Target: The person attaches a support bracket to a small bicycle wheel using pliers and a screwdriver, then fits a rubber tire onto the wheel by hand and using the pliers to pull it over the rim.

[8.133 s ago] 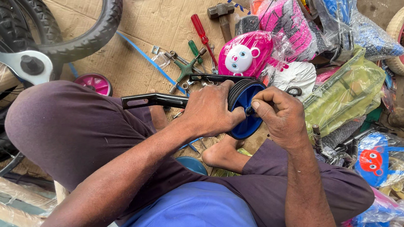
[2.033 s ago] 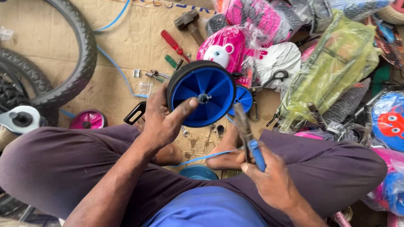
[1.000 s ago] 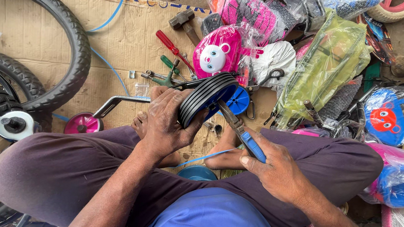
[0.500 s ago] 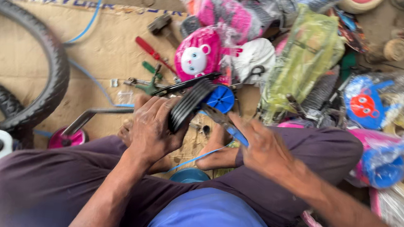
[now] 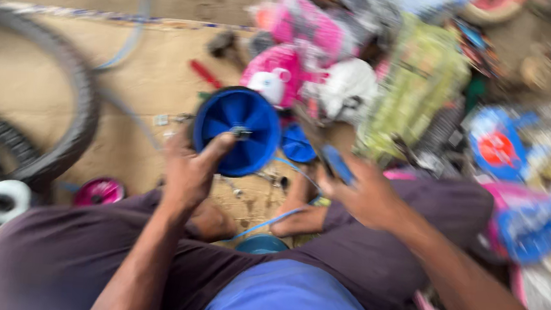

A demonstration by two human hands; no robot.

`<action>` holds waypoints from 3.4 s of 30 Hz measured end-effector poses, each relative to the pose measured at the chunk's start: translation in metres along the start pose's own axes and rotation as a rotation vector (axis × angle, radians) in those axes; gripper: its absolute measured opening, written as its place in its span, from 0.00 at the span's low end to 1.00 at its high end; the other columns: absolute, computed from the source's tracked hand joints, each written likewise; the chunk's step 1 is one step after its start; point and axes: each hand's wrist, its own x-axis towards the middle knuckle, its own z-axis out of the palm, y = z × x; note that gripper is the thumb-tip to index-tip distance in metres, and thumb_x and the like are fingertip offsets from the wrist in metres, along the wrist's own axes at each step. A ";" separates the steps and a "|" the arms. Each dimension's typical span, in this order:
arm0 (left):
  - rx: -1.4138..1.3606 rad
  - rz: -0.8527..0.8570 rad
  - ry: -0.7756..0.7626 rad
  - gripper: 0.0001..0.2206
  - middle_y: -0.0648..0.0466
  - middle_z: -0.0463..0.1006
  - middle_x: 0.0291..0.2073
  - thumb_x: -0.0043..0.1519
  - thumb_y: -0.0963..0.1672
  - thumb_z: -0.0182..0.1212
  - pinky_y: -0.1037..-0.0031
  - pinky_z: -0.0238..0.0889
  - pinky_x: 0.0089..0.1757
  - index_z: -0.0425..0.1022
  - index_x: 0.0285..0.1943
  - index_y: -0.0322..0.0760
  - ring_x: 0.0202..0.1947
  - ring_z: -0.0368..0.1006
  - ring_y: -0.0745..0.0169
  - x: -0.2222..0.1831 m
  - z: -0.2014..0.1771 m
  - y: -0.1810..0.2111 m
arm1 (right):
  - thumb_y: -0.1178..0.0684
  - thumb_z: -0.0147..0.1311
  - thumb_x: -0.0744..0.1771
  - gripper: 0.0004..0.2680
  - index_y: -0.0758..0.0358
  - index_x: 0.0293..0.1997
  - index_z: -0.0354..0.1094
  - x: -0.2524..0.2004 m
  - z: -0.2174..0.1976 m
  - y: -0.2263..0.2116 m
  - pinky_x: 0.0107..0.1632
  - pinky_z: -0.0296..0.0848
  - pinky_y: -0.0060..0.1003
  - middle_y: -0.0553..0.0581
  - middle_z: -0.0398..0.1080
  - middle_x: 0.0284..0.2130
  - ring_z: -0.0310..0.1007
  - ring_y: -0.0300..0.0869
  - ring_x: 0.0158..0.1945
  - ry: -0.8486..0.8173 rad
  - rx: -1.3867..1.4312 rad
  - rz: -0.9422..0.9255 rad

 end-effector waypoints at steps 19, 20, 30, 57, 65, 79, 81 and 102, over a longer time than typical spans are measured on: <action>-0.011 -0.081 -0.303 0.28 0.47 0.84 0.41 0.55 0.49 0.71 0.72 0.75 0.42 0.74 0.59 0.25 0.40 0.80 0.64 -0.004 -0.003 0.014 | 0.43 0.64 0.63 0.21 0.76 0.50 0.71 0.002 -0.042 -0.003 0.34 0.72 0.32 0.65 0.78 0.38 0.74 0.40 0.31 -0.796 0.644 0.165; 0.004 -0.071 -0.310 0.28 0.47 0.84 0.42 0.55 0.49 0.71 0.72 0.76 0.43 0.74 0.60 0.25 0.40 0.80 0.64 -0.004 -0.004 0.013 | 0.44 0.64 0.64 0.21 0.79 0.50 0.73 0.003 -0.044 -0.003 0.34 0.71 0.32 0.66 0.79 0.37 0.73 0.40 0.31 -0.831 0.646 0.169; -0.004 -0.059 -0.310 0.28 0.47 0.84 0.42 0.56 0.49 0.72 0.71 0.76 0.44 0.74 0.61 0.25 0.41 0.80 0.63 -0.005 -0.005 0.008 | 0.46 0.62 0.63 0.30 0.73 0.69 0.56 -0.002 -0.042 -0.020 0.31 0.72 0.30 0.63 0.77 0.37 0.78 0.42 0.35 -0.847 0.835 0.254; 0.200 0.094 0.153 0.19 0.50 0.85 0.36 0.60 0.48 0.70 0.74 0.75 0.40 0.78 0.52 0.27 0.34 0.81 0.67 -0.011 0.028 -0.003 | 0.50 0.60 0.67 0.13 0.63 0.53 0.64 -0.009 0.072 -0.011 0.29 0.63 0.33 0.56 0.67 0.28 0.63 0.38 0.27 -0.643 1.468 0.298; -0.071 0.087 0.389 0.15 0.50 0.83 0.34 0.62 0.45 0.69 0.72 0.72 0.35 0.76 0.49 0.25 0.31 0.77 0.65 0.005 0.023 -0.021 | 0.54 0.57 0.65 0.12 0.59 0.54 0.65 0.008 0.137 -0.074 0.33 0.66 0.31 0.54 0.68 0.33 0.71 0.41 0.34 -0.479 1.440 0.233; 0.104 -0.352 -0.666 0.19 0.50 0.85 0.37 0.53 0.45 0.70 0.70 0.73 0.40 0.80 0.50 0.25 0.37 0.78 0.66 -0.007 0.018 0.005 | 0.56 0.57 0.65 0.30 0.74 0.77 0.48 -0.071 -0.018 0.032 0.35 0.68 0.35 0.66 0.68 0.38 0.68 0.49 0.37 -0.201 1.273 0.175; 0.248 -0.329 -0.852 0.22 0.49 0.84 0.37 0.51 0.45 0.71 0.69 0.71 0.42 0.78 0.53 0.29 0.38 0.79 0.61 -0.022 0.033 -0.004 | 0.57 0.57 0.64 0.34 0.71 0.81 0.45 -0.079 -0.025 0.036 0.34 0.68 0.36 0.67 0.68 0.38 0.68 0.49 0.37 -0.169 1.061 0.303; 0.259 -0.319 -1.112 0.25 0.47 0.85 0.39 0.50 0.46 0.69 0.70 0.73 0.44 0.77 0.55 0.28 0.40 0.82 0.59 -0.058 0.057 -0.021 | 0.72 0.53 0.57 0.32 0.56 0.69 0.56 -0.064 -0.026 0.042 0.76 0.57 0.60 0.69 0.52 0.70 0.43 0.66 0.76 0.001 -0.911 -0.699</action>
